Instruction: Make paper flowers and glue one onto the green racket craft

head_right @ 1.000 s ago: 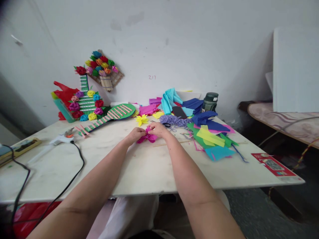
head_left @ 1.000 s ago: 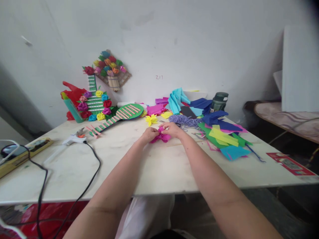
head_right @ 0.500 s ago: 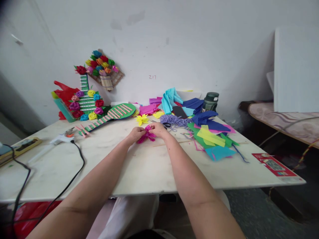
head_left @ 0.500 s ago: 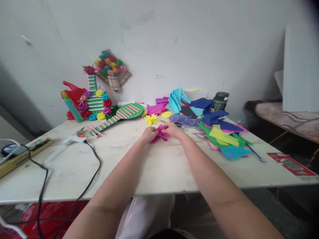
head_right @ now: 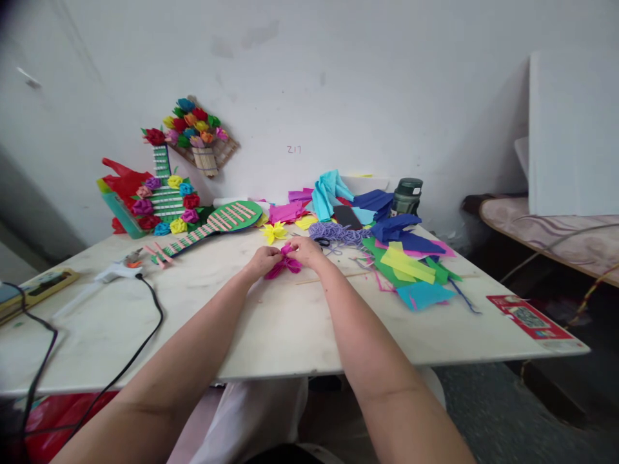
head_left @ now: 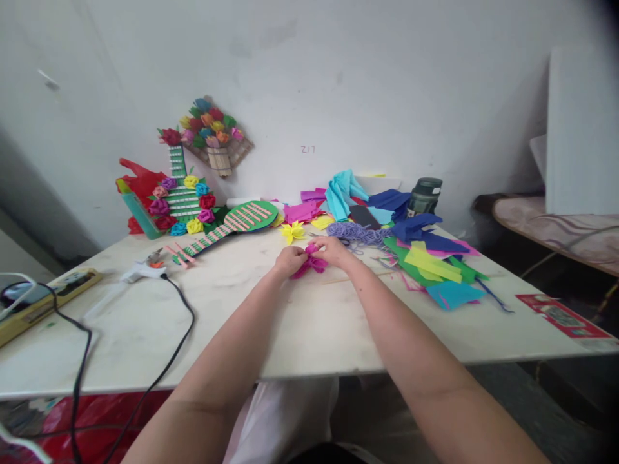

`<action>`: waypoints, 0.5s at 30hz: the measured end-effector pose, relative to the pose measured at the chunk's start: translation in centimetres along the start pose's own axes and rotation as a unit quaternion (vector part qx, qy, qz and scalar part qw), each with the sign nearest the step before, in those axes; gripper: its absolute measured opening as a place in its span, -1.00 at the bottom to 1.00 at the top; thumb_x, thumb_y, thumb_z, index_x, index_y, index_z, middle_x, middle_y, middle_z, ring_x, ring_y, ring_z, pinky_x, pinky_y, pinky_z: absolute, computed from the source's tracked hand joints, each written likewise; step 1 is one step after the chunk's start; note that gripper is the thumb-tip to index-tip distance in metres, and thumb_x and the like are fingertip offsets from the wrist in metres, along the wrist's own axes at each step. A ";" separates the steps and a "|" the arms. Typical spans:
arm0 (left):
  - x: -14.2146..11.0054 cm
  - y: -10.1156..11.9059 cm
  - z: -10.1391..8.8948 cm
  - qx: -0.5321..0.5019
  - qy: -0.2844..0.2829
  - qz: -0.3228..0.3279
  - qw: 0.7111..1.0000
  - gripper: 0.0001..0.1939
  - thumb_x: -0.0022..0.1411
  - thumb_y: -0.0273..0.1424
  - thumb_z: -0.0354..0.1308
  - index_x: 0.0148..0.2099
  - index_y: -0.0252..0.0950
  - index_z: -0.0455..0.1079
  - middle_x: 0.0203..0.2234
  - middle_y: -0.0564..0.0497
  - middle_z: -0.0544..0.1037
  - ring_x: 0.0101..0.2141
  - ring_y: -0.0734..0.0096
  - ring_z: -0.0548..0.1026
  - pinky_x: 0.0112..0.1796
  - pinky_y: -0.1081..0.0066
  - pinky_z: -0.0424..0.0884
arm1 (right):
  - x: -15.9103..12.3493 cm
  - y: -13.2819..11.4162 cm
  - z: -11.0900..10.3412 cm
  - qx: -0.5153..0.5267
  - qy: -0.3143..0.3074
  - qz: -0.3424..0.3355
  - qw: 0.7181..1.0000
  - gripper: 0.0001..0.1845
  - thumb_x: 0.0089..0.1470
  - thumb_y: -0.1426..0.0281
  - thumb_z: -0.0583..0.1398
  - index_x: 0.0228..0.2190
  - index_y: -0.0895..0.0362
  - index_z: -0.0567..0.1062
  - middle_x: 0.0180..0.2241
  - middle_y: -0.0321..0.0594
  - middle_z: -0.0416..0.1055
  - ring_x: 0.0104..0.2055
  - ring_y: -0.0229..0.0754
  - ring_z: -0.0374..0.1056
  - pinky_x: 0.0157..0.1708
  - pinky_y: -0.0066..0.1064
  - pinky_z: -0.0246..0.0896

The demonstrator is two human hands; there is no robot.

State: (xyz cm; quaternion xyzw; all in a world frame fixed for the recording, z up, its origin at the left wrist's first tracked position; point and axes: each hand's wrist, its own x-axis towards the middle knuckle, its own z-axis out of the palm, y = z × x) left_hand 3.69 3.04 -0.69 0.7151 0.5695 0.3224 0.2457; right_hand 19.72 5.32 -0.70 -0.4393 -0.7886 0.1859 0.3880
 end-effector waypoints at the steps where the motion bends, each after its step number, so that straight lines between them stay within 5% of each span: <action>1: 0.0 0.0 0.0 -0.001 0.003 -0.003 1.000 -0.78 0.02 -0.36 0.05 -0.61 -0.32 0.32 -0.76 0.10 0.25 -0.65 0.55 0.18 -0.60 0.51 0.04 | 0.0 0.0 0.2 0.013 0.009 0.019 1.000 -0.89 -0.25 0.48 0.24 -0.70 0.15 0.42 -0.39 -0.25 0.51 -0.30 -0.18 0.40 -0.22 -0.38 0.26; 4: 0.0 0.1 0.1 -0.023 0.007 -0.015 1.000 -0.78 0.03 -0.37 0.04 -0.60 -0.33 0.31 -0.75 0.09 0.27 -0.65 0.56 0.18 -0.61 0.51 0.04 | 0.0 -0.3 0.5 0.055 0.016 0.069 0.996 -0.85 -0.21 0.45 0.20 -0.71 0.17 0.38 -0.58 -0.28 0.44 -0.44 -0.20 0.37 -0.36 -0.40 0.26; 10: -0.4 0.3 0.0 -0.156 0.005 -0.066 0.986 -0.85 -0.01 -0.42 0.08 -0.57 -0.34 0.29 -0.76 0.09 0.29 -0.67 0.58 0.20 -0.62 0.52 0.09 | 0.1 -0.7 0.1 0.047 0.024 -0.067 0.996 -0.93 -0.22 0.50 0.23 -0.65 0.15 0.44 -0.19 -0.17 0.47 -0.10 -0.13 0.36 -0.11 -0.30 0.23; 15: -0.7 0.3 0.0 -0.216 0.021 -0.059 0.974 -0.78 -0.04 -0.32 0.13 -0.58 -0.35 0.27 -0.77 0.11 0.27 -0.70 0.61 0.14 -0.63 0.51 0.05 | -0.1 -0.7 -0.1 -0.036 0.020 -0.072 0.997 -0.90 -0.17 0.53 0.24 -0.56 0.09 0.51 -0.11 -0.22 0.46 -0.06 -0.12 0.36 -0.02 -0.24 0.19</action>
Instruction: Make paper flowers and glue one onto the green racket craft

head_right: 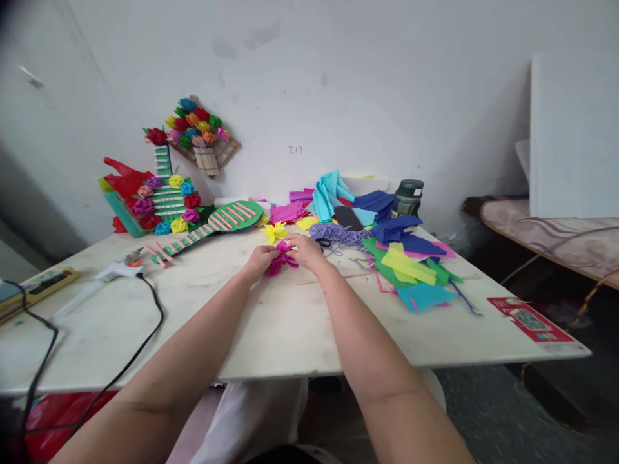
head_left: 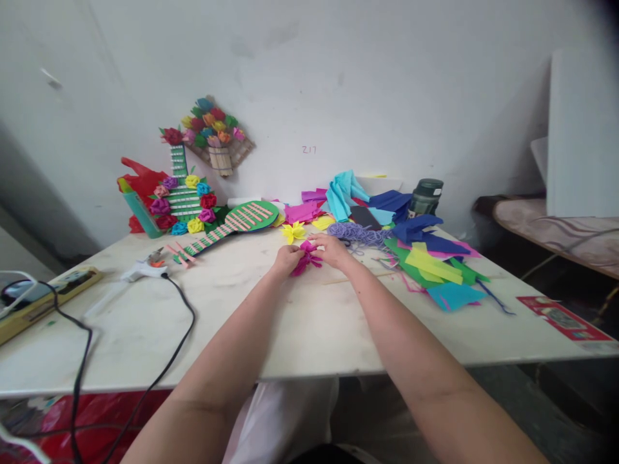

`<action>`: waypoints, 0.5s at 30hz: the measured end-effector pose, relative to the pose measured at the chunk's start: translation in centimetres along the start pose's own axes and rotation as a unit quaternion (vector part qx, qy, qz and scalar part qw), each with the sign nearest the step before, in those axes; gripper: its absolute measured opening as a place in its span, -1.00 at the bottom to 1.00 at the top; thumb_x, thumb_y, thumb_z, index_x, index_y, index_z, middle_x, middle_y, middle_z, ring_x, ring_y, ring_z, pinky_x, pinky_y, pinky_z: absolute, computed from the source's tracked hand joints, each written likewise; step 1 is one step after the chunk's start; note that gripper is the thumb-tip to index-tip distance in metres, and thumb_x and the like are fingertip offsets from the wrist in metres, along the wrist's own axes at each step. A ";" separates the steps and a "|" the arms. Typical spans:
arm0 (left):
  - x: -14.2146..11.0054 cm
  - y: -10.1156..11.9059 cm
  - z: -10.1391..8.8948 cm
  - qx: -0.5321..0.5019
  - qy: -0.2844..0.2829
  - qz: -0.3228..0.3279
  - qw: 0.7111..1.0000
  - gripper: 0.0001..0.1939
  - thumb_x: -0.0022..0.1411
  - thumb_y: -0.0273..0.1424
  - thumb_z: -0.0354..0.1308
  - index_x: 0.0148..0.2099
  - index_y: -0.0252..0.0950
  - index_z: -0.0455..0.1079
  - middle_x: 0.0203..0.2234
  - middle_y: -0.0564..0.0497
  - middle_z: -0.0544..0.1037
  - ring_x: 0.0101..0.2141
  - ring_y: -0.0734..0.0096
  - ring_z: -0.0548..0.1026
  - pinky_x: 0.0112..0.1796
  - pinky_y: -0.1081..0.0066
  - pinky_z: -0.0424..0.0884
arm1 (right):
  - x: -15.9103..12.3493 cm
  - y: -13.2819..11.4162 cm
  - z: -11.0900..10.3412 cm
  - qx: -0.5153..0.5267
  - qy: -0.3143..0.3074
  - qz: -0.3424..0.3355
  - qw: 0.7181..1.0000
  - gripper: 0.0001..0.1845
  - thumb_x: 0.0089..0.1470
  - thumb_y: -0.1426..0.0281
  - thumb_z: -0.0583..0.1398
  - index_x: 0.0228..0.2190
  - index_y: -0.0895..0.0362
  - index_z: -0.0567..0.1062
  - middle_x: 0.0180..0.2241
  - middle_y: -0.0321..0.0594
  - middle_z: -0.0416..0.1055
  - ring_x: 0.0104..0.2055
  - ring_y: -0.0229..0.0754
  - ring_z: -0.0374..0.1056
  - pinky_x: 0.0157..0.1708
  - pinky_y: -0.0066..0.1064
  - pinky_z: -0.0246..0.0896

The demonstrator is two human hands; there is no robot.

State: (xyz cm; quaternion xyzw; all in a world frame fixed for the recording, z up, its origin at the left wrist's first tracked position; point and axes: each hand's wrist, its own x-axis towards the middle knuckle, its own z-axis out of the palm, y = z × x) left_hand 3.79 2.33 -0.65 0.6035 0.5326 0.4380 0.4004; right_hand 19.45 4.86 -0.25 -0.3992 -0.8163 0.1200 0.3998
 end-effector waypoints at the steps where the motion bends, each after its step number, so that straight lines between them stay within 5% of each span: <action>1: 0.1 -0.1 0.0 0.006 0.005 0.009 1.000 -0.76 -0.05 -0.29 0.15 -0.59 -0.34 0.27 -0.77 0.12 0.26 -0.70 0.61 0.14 -0.63 0.51 0.04 | 0.0 0.0 0.0 -0.010 0.002 0.001 1.000 -0.90 -0.17 0.53 0.24 -0.56 0.09 0.51 -0.12 -0.23 0.46 -0.07 -0.12 0.36 -0.03 -0.25 0.20; 15: 0.7 -1.0 -0.7 0.033 -0.026 0.043 0.998 -0.68 -0.07 -0.18 0.15 -0.59 -0.37 0.29 -0.76 0.13 0.24 -0.68 0.62 0.13 -0.61 0.50 0.01 | -0.1 -0.9 -0.4 -0.069 0.004 -0.099 0.993 -0.92 -0.13 0.53 0.25 -0.58 0.15 0.51 -0.10 -0.12 0.42 -0.14 -0.15 0.34 -0.13 -0.29 0.22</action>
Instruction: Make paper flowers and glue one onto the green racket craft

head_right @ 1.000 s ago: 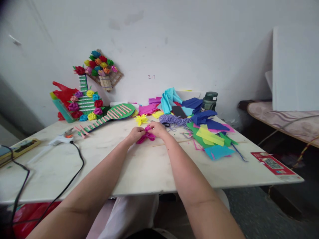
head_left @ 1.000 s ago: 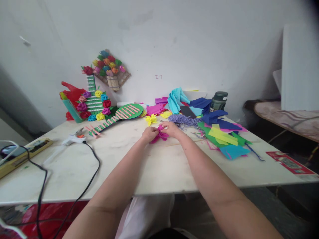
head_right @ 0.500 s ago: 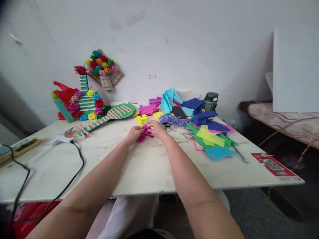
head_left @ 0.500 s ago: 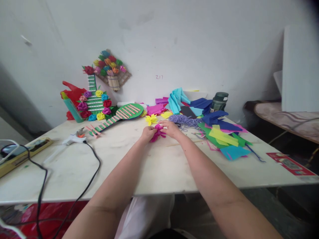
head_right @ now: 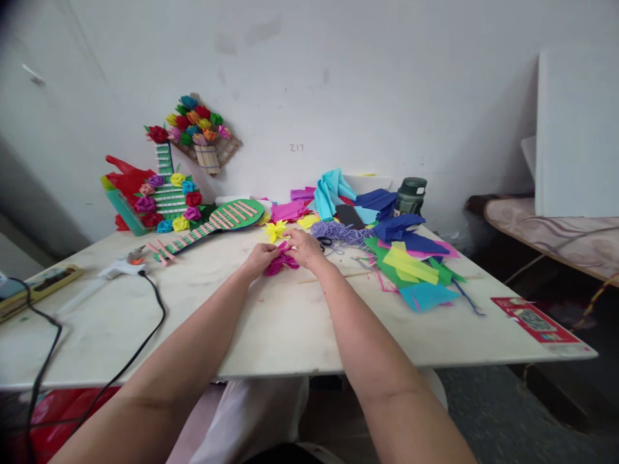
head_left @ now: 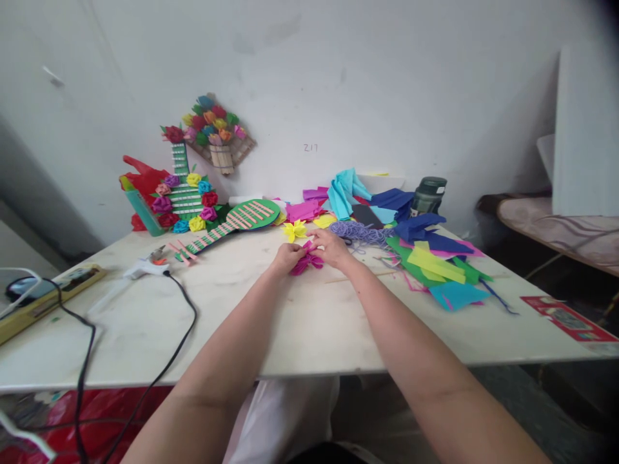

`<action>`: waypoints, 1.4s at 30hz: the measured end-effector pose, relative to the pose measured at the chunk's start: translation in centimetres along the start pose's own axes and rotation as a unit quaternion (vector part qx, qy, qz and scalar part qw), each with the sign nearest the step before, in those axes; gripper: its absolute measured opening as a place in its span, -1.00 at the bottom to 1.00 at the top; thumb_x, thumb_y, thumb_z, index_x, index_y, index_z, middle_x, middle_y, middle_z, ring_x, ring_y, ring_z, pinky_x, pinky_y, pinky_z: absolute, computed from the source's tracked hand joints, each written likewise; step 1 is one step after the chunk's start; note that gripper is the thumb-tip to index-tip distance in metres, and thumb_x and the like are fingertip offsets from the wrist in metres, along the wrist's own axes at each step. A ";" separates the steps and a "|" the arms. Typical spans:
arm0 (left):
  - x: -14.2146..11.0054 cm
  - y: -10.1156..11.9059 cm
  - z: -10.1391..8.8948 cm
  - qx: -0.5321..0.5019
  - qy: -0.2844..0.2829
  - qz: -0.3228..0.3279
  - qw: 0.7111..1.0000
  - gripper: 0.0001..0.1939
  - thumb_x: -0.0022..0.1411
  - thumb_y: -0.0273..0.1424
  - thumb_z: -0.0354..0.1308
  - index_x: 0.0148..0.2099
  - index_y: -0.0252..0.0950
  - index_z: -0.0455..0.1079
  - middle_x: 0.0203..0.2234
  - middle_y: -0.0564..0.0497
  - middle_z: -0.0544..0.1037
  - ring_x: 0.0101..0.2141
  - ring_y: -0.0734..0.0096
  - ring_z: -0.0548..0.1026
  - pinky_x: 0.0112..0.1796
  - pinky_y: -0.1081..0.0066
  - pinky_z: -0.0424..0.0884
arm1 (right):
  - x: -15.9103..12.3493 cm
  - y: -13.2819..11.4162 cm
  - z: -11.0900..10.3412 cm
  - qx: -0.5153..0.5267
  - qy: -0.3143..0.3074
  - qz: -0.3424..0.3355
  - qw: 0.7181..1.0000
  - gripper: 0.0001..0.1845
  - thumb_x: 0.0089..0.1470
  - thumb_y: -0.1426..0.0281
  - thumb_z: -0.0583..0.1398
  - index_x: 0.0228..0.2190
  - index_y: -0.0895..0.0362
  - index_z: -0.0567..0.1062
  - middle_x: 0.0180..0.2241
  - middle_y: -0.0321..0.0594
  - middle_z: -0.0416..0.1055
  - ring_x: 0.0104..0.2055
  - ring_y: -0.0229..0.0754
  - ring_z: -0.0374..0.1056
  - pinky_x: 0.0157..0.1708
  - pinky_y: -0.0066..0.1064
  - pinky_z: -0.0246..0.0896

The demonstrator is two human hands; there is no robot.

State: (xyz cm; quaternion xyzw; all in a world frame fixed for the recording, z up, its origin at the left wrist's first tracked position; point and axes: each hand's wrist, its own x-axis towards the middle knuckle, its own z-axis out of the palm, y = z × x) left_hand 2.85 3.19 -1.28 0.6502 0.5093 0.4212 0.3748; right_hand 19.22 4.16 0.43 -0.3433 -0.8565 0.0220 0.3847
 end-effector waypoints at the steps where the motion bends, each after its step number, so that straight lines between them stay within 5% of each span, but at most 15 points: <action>1: 0.0 0.1 0.0 0.016 0.010 0.005 1.000 -0.67 -0.06 -0.19 0.14 -0.60 -0.37 0.28 -0.76 0.14 0.22 -0.68 0.63 0.11 -0.61 0.50 0.00 | 0.0 0.0 0.0 0.000 0.000 -0.005 1.000 -0.92 -0.13 0.53 0.25 -0.59 0.15 0.51 -0.10 -0.12 0.43 -0.16 -0.16 0.34 -0.14 -0.30 0.22; 12: -0.2 0.9 0.2 0.002 0.053 -0.022 0.998 -0.65 0.01 -0.18 0.12 -0.60 -0.35 0.25 -0.78 0.13 0.23 -0.68 0.60 0.17 -0.59 0.52 0.05 | 0.3 -0.3 0.2 0.024 0.027 -0.017 0.999 -0.91 -0.08 0.50 0.23 -0.57 0.14 0.50 -0.14 -0.12 0.44 -0.15 -0.14 0.33 -0.14 -0.28 0.22; 21: 0.2 1.2 0.3 0.114 0.077 0.005 0.990 -0.73 0.05 -0.35 0.06 -0.62 -0.36 0.27 -0.75 0.11 0.27 -0.64 0.58 0.20 -0.59 0.53 0.06 | 0.1 0.0 0.5 -0.007 0.005 0.009 1.000 -0.91 -0.08 0.49 0.23 -0.54 0.11 0.54 -0.10 -0.17 0.43 -0.15 -0.16 0.32 -0.15 -0.31 0.23; 37: 0.0 0.5 0.4 -0.114 0.027 -0.065 0.991 -0.74 -0.01 -0.31 0.19 -0.56 -0.36 0.25 -0.76 0.12 0.28 -0.71 0.62 0.21 -0.62 0.53 0.10 | 0.3 -1.0 0.4 -0.018 0.025 -0.042 0.999 -0.88 -0.07 0.52 0.19 -0.55 0.12 0.51 -0.14 -0.15 0.43 -0.16 -0.14 0.30 -0.14 -0.30 0.22; 42: -0.6 1.5 0.0 -0.163 0.042 -0.033 0.985 -0.71 -0.04 -0.38 0.19 -0.23 -0.38 0.31 -0.67 0.11 0.40 -0.64 0.55 0.36 -0.55 0.52 0.25 | 0.3 0.0 0.8 0.000 0.047 0.010 0.999 -0.91 -0.12 0.51 0.21 -0.57 0.12 0.51 -0.13 -0.17 0.43 -0.13 -0.12 0.31 -0.08 -0.24 0.20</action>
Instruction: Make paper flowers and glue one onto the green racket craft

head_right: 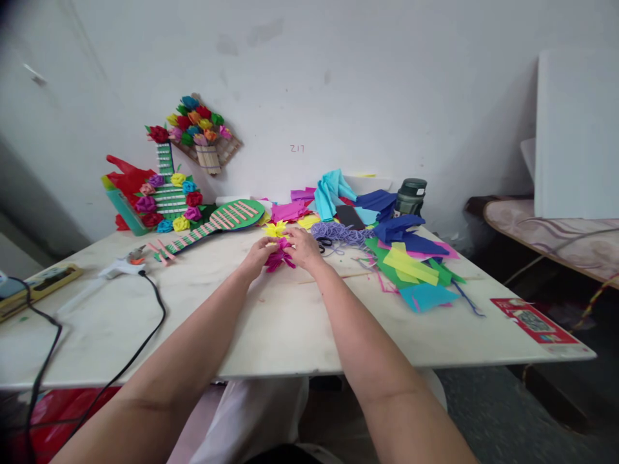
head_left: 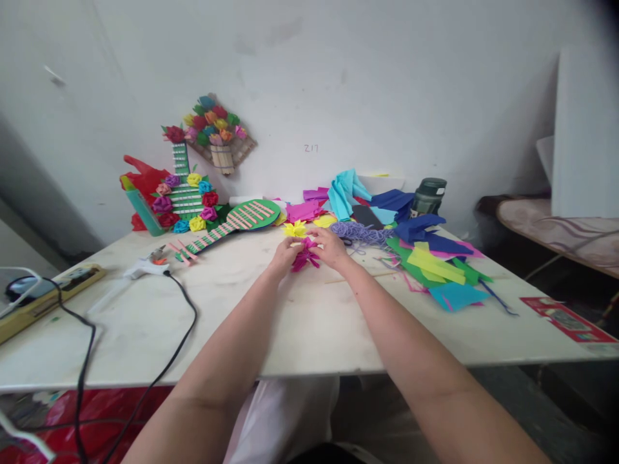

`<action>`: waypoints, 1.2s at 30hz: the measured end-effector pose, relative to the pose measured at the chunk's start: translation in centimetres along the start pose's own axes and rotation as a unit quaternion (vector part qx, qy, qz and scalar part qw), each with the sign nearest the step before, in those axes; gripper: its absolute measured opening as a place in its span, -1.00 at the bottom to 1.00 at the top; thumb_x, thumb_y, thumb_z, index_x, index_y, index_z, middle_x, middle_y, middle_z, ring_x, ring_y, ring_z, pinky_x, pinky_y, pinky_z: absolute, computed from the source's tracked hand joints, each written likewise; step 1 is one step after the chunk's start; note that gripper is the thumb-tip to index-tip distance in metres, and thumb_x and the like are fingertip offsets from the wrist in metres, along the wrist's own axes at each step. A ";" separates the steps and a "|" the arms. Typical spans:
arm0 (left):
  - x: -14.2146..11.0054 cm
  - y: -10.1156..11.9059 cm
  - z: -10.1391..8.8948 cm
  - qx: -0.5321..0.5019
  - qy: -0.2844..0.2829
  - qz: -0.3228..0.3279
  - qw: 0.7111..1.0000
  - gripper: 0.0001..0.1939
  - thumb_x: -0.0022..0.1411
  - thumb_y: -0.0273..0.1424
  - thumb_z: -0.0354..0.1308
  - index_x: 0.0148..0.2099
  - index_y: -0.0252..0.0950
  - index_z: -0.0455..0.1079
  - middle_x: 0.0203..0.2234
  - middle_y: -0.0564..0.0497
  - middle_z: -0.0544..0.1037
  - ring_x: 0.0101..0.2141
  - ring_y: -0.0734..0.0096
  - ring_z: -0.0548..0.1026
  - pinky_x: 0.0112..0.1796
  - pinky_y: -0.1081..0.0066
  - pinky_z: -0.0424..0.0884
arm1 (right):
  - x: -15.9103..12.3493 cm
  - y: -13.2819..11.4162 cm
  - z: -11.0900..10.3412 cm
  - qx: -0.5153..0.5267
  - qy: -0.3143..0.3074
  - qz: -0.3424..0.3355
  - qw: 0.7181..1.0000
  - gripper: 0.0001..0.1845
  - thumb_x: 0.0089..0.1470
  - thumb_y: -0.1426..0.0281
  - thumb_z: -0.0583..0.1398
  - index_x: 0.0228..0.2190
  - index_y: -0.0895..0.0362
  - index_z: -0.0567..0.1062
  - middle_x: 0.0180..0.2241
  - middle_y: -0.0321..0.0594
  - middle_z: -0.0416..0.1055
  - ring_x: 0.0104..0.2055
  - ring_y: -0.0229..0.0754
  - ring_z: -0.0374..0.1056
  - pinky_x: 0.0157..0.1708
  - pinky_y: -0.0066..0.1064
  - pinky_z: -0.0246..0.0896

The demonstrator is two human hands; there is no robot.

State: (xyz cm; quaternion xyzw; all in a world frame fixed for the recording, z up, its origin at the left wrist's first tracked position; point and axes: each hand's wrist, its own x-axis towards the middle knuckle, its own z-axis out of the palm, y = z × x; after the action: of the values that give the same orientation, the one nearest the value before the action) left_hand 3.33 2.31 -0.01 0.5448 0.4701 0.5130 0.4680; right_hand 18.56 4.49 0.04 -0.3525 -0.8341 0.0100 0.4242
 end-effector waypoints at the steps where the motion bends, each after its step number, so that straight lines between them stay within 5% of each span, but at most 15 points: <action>1: -0.2 0.3 0.0 -0.013 -0.006 0.016 1.000 -0.62 -0.05 -0.40 0.18 -0.12 -0.35 0.27 -0.66 0.14 0.40 -0.63 0.54 0.38 -0.53 0.52 0.27 | 0.0 0.2 0.0 0.005 0.001 0.019 1.000 -0.91 -0.12 0.50 0.21 -0.58 0.13 0.50 -0.13 -0.16 0.43 -0.13 -0.11 0.31 -0.07 -0.23 0.20; 6: -1.1 1.2 0.1 0.046 -0.107 0.058 0.992 -0.59 -0.08 -0.41 0.20 -0.13 -0.32 0.24 -0.61 0.10 0.47 -0.58 0.43 0.47 -0.48 0.46 0.36 | -0.1 0.7 -0.1 0.025 0.004 0.101 0.995 -0.91 -0.14 0.50 0.19 -0.60 0.16 0.49 -0.11 -0.12 0.42 -0.09 -0.06 0.32 -0.05 -0.20 0.18; 10: -0.9 0.6 0.3 0.134 -0.077 0.066 0.986 -0.69 -0.14 -0.41 0.28 -0.28 -0.33 0.32 -0.58 0.04 0.51 -0.55 0.43 0.49 -0.48 0.49 0.36 | -0.1 0.8 0.2 0.039 0.010 0.109 0.993 -0.92 -0.17 0.52 0.19 -0.61 0.16 0.49 -0.10 -0.11 0.42 -0.05 -0.06 0.30 -0.02 -0.21 0.16; 25: -0.6 0.8 -0.4 0.090 -0.057 0.039 0.993 -0.89 -0.14 -0.47 0.19 -0.48 -0.42 0.43 -0.69 0.06 0.44 -0.67 0.58 0.29 -0.60 0.53 0.17 | -0.1 -0.1 0.2 0.129 -0.015 0.114 0.985 -0.89 -0.16 0.46 0.19 -0.64 0.14 0.48 -0.12 -0.12 0.44 -0.05 -0.10 0.32 0.01 -0.22 0.13; 28: -0.4 0.5 -0.5 0.101 -0.059 0.041 0.992 -0.93 -0.15 -0.49 0.18 -0.50 -0.41 0.43 -0.73 0.09 0.39 -0.70 0.60 0.25 -0.62 0.52 0.12 | 0.0 -0.5 -0.6 0.201 -0.003 0.145 0.969 -0.88 -0.13 0.42 0.17 -0.60 0.15 0.49 -0.15 -0.14 0.45 -0.07 -0.12 0.33 -0.02 -0.26 0.15; 32: -0.4 0.3 -0.7 0.081 -0.088 0.048 0.992 -0.89 -0.16 -0.47 0.22 -0.48 -0.40 0.44 -0.71 0.09 0.38 -0.70 0.60 0.24 -0.62 0.51 0.11 | 0.1 -0.1 -1.3 0.260 0.041 0.266 0.927 -0.84 -0.15 0.39 0.17 -0.46 0.18 0.51 -0.34 -0.17 0.48 -0.24 -0.17 0.37 -0.14 -0.30 0.21; 36: -0.5 0.4 -1.0 0.057 -0.130 0.063 0.988 -0.85 -0.19 -0.43 0.26 -0.46 -0.39 0.45 -0.65 0.07 0.45 -0.63 0.58 0.30 -0.54 0.51 0.19 | -0.1 0.1 -1.9 0.279 -0.012 0.333 0.900 -0.79 -0.25 0.39 0.22 -0.45 0.20 0.51 -0.50 -0.27 0.43 -0.39 -0.24 0.32 -0.29 -0.39 0.18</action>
State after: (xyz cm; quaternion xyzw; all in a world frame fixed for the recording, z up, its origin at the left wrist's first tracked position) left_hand 2.37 1.83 0.35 0.6611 0.3988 0.4385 0.4600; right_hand 20.01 3.93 1.17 -0.4766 -0.6362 0.3877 0.4667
